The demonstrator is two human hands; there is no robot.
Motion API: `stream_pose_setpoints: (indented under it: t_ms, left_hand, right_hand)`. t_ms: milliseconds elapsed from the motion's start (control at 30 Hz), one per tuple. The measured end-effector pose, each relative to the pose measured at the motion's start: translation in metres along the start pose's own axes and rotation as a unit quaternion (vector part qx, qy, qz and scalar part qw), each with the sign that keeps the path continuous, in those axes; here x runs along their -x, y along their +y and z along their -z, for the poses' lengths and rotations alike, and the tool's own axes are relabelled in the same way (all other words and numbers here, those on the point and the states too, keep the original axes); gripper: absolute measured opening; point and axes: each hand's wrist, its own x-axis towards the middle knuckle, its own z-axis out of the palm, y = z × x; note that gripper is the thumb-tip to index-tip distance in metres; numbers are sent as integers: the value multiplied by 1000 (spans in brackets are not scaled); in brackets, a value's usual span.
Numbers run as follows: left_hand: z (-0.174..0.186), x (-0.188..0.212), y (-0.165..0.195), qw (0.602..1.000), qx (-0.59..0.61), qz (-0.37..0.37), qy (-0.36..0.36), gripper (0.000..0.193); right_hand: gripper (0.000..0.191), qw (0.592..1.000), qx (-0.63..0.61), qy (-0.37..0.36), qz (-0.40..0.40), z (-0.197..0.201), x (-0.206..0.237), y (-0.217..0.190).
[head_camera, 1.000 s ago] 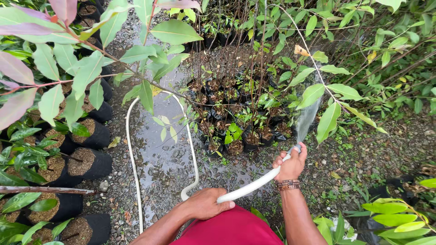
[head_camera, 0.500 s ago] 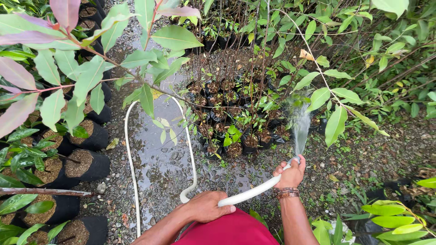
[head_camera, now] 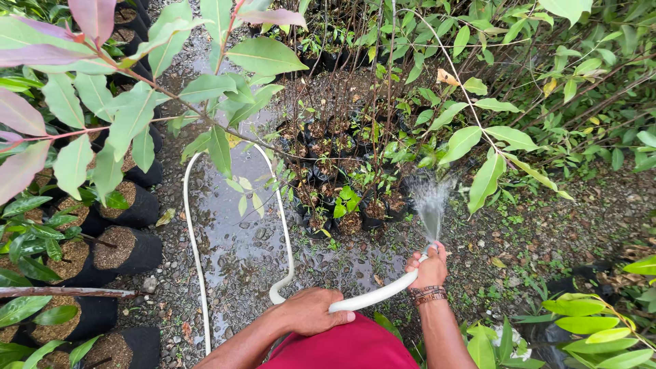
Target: The person holds a white hose and waters rows of potted seedlings in a nursery. They move along the rows, directing the spray onto the soil and leaves of the plants in black plastic bags.
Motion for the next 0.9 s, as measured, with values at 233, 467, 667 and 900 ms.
stream_pose_setpoints:
  t_ms: [233, 467, 667, 900]
  left_hand:
    - [-3, 3, 0, 1000, -4, 2, 6, 51]
    - [-9, 15, -6, 1000, 0, 16, 13, 52]
    - [-11, 20, -8, 999, 15, 23, 33, 50]
    - [-19, 18, -8, 999, 19, 38, 12, 52]
  right_hand:
    - [25, 1000, -3, -11, -6, 1, 0, 2]
    - [19, 995, 17, -41, -91, -4, 8, 22]
    - [17, 998, 12, 9, -69, -7, 11, 28]
    - [20, 996, 23, -11, -85, 6, 14, 41]
